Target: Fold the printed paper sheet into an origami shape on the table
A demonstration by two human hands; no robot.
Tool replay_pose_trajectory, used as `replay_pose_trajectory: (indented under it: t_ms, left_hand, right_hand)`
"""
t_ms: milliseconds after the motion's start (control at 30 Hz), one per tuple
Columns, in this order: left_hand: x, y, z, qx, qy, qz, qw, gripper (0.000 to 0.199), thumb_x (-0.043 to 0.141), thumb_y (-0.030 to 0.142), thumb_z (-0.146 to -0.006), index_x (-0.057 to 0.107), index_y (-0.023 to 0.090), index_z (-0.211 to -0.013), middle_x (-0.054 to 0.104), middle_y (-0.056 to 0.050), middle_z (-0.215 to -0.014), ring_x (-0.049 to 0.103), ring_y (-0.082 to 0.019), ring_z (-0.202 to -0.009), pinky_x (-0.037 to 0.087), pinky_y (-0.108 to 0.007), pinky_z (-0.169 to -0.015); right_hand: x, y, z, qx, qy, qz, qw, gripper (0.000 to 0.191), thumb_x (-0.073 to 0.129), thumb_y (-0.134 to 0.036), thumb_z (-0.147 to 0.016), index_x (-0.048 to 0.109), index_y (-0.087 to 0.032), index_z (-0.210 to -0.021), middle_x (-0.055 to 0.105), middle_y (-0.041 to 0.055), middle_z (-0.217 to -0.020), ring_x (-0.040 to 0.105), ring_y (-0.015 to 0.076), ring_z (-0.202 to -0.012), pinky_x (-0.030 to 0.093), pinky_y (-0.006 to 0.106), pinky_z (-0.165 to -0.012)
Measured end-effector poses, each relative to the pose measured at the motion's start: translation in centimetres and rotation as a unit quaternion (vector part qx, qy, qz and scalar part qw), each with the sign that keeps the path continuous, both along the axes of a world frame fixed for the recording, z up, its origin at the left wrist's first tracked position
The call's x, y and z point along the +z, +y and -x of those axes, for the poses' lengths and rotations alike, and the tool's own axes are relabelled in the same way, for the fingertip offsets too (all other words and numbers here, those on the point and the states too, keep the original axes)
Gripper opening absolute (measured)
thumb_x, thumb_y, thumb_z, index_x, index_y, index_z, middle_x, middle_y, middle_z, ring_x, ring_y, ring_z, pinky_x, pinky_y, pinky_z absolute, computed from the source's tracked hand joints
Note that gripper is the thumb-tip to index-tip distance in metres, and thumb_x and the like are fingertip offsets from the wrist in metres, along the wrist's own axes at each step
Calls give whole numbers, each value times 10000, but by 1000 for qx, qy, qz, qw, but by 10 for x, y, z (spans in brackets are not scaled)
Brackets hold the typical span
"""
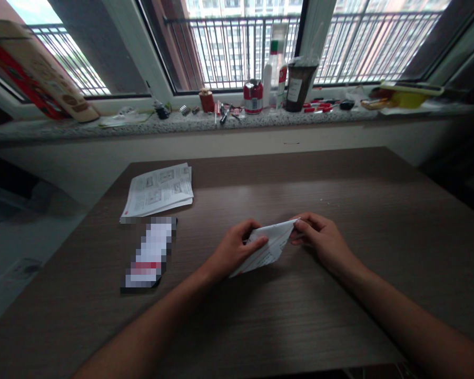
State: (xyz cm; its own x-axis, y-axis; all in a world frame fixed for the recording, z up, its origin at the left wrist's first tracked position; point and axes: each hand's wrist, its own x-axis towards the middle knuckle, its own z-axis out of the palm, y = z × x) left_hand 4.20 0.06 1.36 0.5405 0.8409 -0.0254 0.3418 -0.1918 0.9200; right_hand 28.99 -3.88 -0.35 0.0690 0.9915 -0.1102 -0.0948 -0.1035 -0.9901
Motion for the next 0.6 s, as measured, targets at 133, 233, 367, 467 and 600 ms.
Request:
replay_pose_trajectory:
  t_ms: [133,233,367,467,600]
  left_hand:
    - [-2,0,-1,8,-6,7,1000,257,671,410,-954,679,169,-1042,708,-46,-980,643,-190,-844,492,-283,-730]
    - [-3,0,-1,15,-5,10,1000,266,671,421,-955,679,168,-1038,710,-50,-977,650,-194,-846,496,-285,-730]
    - [-1,-1,0,18,-8,17,1000,265,660,421,-961,673,171,-1045,714,-58,-982,655,-199,-855,500,-284,-726]
    - [-1,-1,0,7,-6,18,1000,261,661,418,-960,669,173,-1050,714,-57,-983,652,-198,-854,496,-282,-719]
    - [-2,-1,1,-6,-1,10,1000,248,672,398,-954,672,173,-1058,708,-48,-988,639,-188,-847,488,-283,-730]
  right_hand:
    - [0,0,1,7,5,-4,1000,243,777,-437,-849,746,-209,-927,739,29,-846,727,174,-737,616,293,-676]
    - [6,-2,0,28,-1,-15,999,272,737,-467,-872,758,-210,-960,755,41,-887,740,194,-784,630,326,-719]
    - [12,-4,1,60,-52,-25,997,332,741,-506,-876,774,-210,-1024,776,60,-957,752,209,-814,634,352,-771]
    - [11,-4,2,55,-73,-20,996,355,752,-524,-871,788,-205,-1020,783,73,-954,751,211,-805,637,361,-774]
    - [6,-2,0,57,-56,-11,997,318,736,-515,-899,802,-216,-986,782,62,-951,752,198,-818,634,356,-809]
